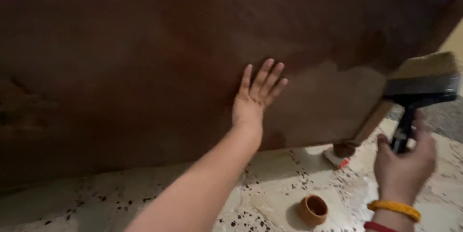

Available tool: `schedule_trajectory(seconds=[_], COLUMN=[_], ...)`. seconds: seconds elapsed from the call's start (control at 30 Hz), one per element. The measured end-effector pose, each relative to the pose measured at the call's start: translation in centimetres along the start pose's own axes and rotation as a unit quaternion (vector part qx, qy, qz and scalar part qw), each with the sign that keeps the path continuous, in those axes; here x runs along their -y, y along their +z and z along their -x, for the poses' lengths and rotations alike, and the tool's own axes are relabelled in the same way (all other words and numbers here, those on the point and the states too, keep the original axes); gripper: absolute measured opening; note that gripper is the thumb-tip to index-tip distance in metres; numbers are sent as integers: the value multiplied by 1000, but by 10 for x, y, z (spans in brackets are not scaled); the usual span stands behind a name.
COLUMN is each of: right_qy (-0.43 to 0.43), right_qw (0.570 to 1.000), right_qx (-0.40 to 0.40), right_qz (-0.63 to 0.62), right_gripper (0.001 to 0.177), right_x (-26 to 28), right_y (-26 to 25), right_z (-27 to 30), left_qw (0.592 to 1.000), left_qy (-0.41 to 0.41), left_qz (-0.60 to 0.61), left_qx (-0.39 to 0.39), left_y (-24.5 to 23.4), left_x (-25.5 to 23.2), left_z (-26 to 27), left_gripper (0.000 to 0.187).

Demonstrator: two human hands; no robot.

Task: The person applies a dark liquid finish to the side of a wooden bed frame using a wide brush. They repeatedly dip the brush into a small container and spread the finish across the flat surface and around a carved floral detail.

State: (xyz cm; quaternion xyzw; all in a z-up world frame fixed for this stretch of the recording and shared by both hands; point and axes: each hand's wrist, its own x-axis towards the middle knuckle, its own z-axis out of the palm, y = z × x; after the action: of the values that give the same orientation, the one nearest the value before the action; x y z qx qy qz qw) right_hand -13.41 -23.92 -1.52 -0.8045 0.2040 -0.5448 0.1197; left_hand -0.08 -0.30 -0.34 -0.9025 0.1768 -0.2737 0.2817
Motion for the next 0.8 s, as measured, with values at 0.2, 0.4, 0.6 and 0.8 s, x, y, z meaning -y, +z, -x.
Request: schedule_trajectory(seconds=[0.2, 0.4, 0.6, 0.8], right_qy=[67, 195, 116, 4], right_qw=[979, 937, 993, 995], right_qx=[130, 226, 1, -99], right_qz=[141, 179, 27, 3], right_gripper=[66, 53, 26, 19], right_x=[-34, -64, -39, -23], right_y=[25, 60, 51, 43], right_z=[-5, 7, -12, -10], left_qw=[1000, 999, 999, 1000], left_qy=[13, 26, 26, 8], left_qz=[-15, -29, -12, 0], left_qx=[16, 35, 32, 12], left_y=[-1, -7, -3, -2], left_x=[1, 7, 5, 3], left_z=[3, 3, 0, 0], left_gripper=[120, 123, 119, 114])
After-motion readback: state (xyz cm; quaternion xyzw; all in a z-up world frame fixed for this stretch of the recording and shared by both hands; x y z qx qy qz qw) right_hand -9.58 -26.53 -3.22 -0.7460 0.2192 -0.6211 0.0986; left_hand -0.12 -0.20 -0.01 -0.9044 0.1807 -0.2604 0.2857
